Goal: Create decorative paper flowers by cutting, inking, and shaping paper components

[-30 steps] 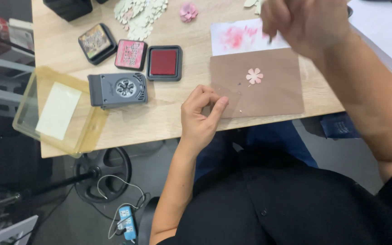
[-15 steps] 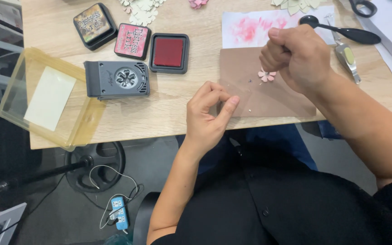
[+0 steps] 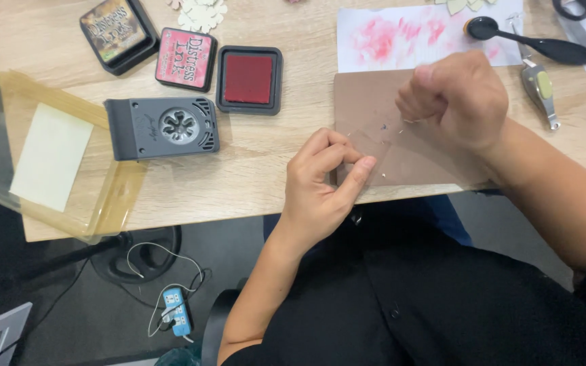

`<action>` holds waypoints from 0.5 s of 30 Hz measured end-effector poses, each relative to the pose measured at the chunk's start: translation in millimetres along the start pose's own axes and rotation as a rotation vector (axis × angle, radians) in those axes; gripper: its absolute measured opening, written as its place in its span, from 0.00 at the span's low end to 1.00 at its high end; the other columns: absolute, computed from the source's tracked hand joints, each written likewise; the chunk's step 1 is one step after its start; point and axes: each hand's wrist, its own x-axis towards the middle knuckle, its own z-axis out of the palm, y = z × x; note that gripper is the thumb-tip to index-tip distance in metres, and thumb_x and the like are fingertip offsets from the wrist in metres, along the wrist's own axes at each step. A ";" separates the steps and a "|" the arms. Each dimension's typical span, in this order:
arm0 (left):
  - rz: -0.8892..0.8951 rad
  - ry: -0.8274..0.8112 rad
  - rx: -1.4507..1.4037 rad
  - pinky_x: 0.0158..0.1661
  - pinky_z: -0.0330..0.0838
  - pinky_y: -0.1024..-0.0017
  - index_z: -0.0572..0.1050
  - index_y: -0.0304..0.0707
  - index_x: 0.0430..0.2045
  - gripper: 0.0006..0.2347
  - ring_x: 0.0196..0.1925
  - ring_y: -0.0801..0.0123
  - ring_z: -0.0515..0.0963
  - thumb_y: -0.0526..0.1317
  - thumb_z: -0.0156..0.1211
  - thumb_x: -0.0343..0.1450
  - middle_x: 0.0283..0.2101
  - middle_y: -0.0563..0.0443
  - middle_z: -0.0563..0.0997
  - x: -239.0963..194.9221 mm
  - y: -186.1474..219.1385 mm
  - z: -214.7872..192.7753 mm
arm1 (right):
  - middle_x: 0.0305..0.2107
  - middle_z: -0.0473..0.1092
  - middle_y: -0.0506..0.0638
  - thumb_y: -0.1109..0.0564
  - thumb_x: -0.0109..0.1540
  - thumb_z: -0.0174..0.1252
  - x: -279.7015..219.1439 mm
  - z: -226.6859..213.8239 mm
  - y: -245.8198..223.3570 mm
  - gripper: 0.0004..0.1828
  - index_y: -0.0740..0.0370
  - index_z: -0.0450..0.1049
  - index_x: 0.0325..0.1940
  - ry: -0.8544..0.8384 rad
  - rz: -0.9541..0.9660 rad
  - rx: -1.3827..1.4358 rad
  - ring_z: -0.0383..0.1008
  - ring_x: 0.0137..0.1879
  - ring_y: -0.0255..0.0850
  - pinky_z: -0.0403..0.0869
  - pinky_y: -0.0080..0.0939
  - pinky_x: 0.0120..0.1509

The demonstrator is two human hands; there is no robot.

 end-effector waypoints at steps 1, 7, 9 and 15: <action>0.007 0.007 0.005 0.31 0.61 0.77 0.76 0.37 0.24 0.07 0.28 0.75 0.66 0.35 0.61 0.74 0.31 0.54 0.70 0.0 1.7 -0.2 | 0.12 0.36 0.45 0.56 0.68 0.36 2.3 -2.9 1.5 0.26 0.55 0.41 0.15 0.041 0.012 0.052 0.35 0.18 0.34 0.41 0.38 0.25; 0.045 0.043 0.008 0.36 0.64 0.75 0.75 0.37 0.25 0.07 0.31 0.73 0.68 0.36 0.61 0.74 0.31 0.55 0.68 -6.2 -2.4 -0.4 | 0.13 0.37 0.42 0.51 0.64 0.33 5.1 -3.9 -24.0 0.21 0.47 0.42 0.15 0.155 0.157 -0.006 0.34 0.20 0.34 0.41 0.37 0.25; 0.054 0.053 0.016 0.36 0.63 0.75 0.75 0.37 0.25 0.07 0.31 0.73 0.68 0.36 0.61 0.74 0.30 0.54 0.68 -6.4 -3.0 -0.6 | 0.12 0.34 0.44 0.47 0.64 0.33 4.1 -2.4 -33.7 0.24 0.50 0.40 0.15 0.172 0.133 0.016 0.32 0.20 0.36 0.40 0.40 0.27; 0.042 0.049 0.016 0.37 0.64 0.75 0.75 0.38 0.25 0.06 0.32 0.73 0.68 0.36 0.61 0.74 0.30 0.55 0.68 -4.0 -2.5 1.7 | 0.12 0.34 0.44 0.45 0.66 0.33 -0.4 -2.5 -36.4 0.25 0.50 0.40 0.15 0.164 0.061 0.023 0.31 0.20 0.35 0.39 0.40 0.28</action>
